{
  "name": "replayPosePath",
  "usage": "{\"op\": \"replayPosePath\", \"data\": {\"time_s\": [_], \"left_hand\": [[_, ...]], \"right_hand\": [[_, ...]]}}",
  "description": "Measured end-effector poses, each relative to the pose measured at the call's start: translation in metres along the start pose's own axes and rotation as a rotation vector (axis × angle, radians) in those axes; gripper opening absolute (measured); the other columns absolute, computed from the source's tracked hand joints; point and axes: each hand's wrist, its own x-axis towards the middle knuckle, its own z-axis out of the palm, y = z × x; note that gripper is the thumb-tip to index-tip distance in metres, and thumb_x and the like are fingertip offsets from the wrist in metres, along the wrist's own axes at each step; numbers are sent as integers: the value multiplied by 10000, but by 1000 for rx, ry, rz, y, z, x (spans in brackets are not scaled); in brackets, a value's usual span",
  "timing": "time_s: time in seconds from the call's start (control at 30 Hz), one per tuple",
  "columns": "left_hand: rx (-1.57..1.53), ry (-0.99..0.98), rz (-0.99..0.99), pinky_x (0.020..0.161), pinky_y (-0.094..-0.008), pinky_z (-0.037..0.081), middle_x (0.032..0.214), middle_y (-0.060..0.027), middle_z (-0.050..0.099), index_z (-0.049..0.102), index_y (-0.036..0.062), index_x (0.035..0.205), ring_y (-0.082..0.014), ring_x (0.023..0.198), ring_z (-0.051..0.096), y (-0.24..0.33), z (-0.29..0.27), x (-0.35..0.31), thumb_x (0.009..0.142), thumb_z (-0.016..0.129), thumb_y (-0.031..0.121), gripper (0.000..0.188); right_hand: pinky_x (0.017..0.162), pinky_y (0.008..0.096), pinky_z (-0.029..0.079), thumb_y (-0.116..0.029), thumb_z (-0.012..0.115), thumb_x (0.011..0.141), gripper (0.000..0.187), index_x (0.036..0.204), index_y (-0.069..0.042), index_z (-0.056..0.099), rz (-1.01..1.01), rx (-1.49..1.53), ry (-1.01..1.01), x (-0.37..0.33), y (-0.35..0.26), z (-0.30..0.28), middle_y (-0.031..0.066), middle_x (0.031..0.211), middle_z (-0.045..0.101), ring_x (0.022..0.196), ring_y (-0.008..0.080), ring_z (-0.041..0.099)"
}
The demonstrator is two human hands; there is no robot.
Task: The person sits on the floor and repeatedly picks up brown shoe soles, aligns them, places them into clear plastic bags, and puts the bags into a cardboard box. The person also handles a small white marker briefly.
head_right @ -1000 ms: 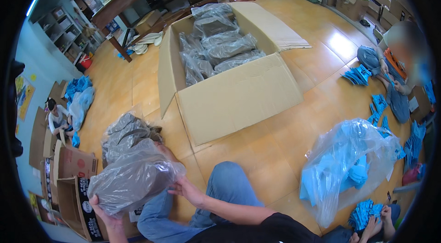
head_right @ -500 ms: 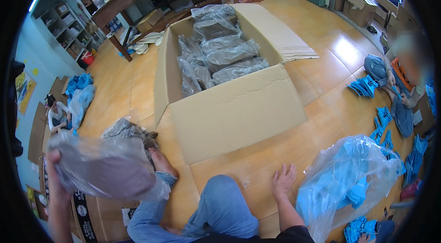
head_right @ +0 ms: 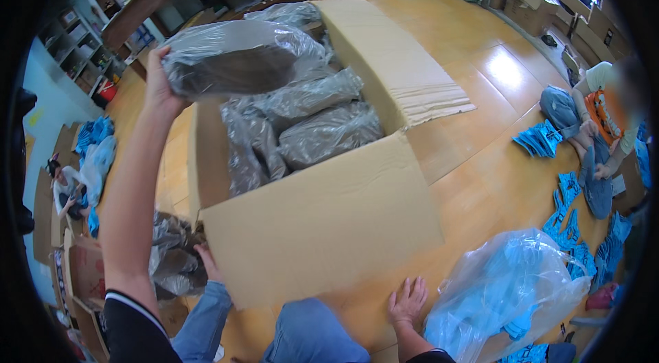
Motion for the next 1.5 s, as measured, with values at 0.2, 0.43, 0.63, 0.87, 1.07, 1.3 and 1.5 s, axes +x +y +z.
{"op": "replayPosePath", "data": {"time_s": [0.2,0.43,0.63,0.87,1.07,1.3,1.5], "left_hand": [[0,164,-118,917,-469,464,1156,-129,620,590,72,1070,-293,993,618,-156,-21,196,843,526,435,432],[606,555,74,1033,-444,385,1373,-246,439,336,-3,1423,-366,1266,450,-209,-47,235,817,622,574,883],[1472,673,774,1070,-459,319,1383,-212,402,280,90,1461,-381,1285,390,-188,-17,169,815,661,511,861],[2154,-433,1482,1142,-476,239,1501,-146,304,223,257,1509,-336,1391,295,-192,-3,144,671,825,308,1033],[2307,-298,1011,1141,-502,230,1489,-150,319,123,265,1532,-330,1385,307,-205,13,188,613,854,361,1179],[2332,-85,982,1121,-546,243,1494,-157,314,52,330,1532,-324,1387,303,-226,17,196,720,795,352,1101],[2276,-204,1078,1141,-599,151,1580,-129,146,113,363,1523,-311,1461,144,-232,29,190,819,680,416,905]], "right_hand": [[1096,609,221,-386,581,766,647,1298,-29,486,-1,-25,-83,-6,8,9,274,1417,346,1368,446,268],[1088,618,216,-411,532,816,647,1321,-16,446,18,-74,-261,-9,14,-1,284,1416,333,1363,458,257],[1088,617,216,-413,528,821,648,1325,-15,442,20,-89,-241,-7,16,-5,284,1418,330,1363,458,257],[1088,616,215,-414,523,826,648,1329,-14,436,12,-89,-255,-9,18,-8,284,1420,327,1363,458,256],[1088,615,215,-416,519,831,649,1332,-13,432,17,-86,-278,-3,19,-14,284,1422,325,1363,457,256],[1089,614,215,-417,514,836,650,1336,-12,426,8,-92,-305,-2,17,-16,284,1425,322,1362,457,255],[1089,614,215,-419,509,840,651,1340,-11,421,0,-86,-307,1,14,-18,284,1427,319,1362,457,255]]}}
